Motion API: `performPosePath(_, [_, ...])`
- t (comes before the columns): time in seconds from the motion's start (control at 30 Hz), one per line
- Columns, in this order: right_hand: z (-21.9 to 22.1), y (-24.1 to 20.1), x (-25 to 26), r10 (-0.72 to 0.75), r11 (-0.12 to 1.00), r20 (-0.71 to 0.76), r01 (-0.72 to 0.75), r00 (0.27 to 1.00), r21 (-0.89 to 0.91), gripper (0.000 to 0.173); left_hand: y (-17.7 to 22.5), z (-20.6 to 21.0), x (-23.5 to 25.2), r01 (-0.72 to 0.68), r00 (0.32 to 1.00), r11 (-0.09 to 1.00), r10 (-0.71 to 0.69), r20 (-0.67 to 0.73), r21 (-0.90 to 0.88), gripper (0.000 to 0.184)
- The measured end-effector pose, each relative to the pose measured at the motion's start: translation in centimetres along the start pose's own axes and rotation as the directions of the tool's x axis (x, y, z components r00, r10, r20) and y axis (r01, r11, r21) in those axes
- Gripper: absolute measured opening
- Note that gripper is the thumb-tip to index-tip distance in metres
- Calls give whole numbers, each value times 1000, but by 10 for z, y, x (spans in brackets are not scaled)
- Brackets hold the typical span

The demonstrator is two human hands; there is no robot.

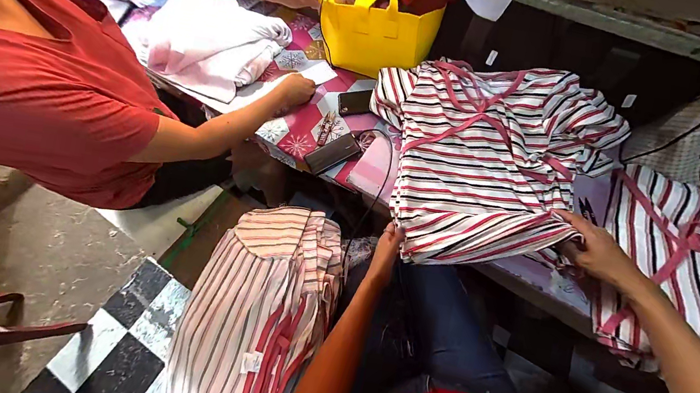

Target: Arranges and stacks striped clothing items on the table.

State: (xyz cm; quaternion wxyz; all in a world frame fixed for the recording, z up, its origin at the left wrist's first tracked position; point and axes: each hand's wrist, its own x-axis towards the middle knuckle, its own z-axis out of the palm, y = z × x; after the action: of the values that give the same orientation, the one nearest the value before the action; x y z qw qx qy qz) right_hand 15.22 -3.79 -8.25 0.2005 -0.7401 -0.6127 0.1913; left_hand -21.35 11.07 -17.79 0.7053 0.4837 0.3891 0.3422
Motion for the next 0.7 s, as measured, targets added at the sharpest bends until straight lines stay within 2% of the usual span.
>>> performPosePath(0.07, [1,-2,-10,-38,993,18,40,999,-114,78,15,-2,-17,12,1000,996,-14,15,85,38])
performPosePath(0.13, [1,-10,-21,-97,973,2,96,995,-209,76,39,-6,-36,121,993,990,-122,9,76,27])
performPosePath(0.2, [-5,-14,-26,-138,970,-23,131,990,-205,61,68,-10,-44,278,960,955,-280,-2,-101,24])
performPosePath(0.27, [-20,-18,-20,-38,997,-9,37,999,-72,47,89,-14,-41,339,931,850,-365,13,-404,28])
performPosePath(0.3, [-27,-19,-13,34,999,-9,-34,999,2,40,98,-11,-36,287,933,786,-359,-26,-548,27])
performPosePath(0.33, [-31,-18,-3,110,991,1,-110,994,70,35,103,-7,-30,174,953,738,-293,-78,-652,29])
performPosePath(0.37, [-34,-15,9,173,976,11,-173,985,129,34,107,1,-25,34,976,717,-175,-133,-696,38])
performPosePath(0.4, [-34,-8,21,209,963,7,-207,978,175,33,107,11,-19,-109,983,737,-18,-181,-667,45])
performPosePath(0.43, [-33,-1,32,234,954,15,-232,972,192,33,104,20,-14,-236,969,793,145,-202,-562,52])
performPosePath(0.47, [-34,5,41,250,950,49,-255,967,183,34,100,28,-10,-349,935,856,289,-208,-381,55])
performPosePath(0.5, [-35,7,47,255,951,89,-266,963,158,33,93,34,-7,-462,883,871,436,-172,-167,52])
performPosePath(0.53, [-38,7,52,250,955,117,-264,961,136,33,89,36,-3,-583,805,809,587,-88,72,46])
performPosePath(0.57, [-39,4,54,243,958,127,-259,962,121,33,88,37,2,-681,705,668,709,21,300,39])
performPosePath(0.6, [-40,2,53,233,962,127,-247,964,114,35,91,37,7,-728,621,508,773,130,460,37])
performPosePath(0.63, [-40,-2,49,219,966,115,-232,969,116,39,96,36,13,-726,584,381,782,219,572,40])
performPosePath(0.67, [-38,-4,43,188,971,87,-199,978,131,45,101,33,20,-684,605,301,742,287,665,45])
performPosePath(0.7, [-33,-2,34,130,981,41,-134,991,139,48,106,28,28,-619,672,268,667,321,738,53])
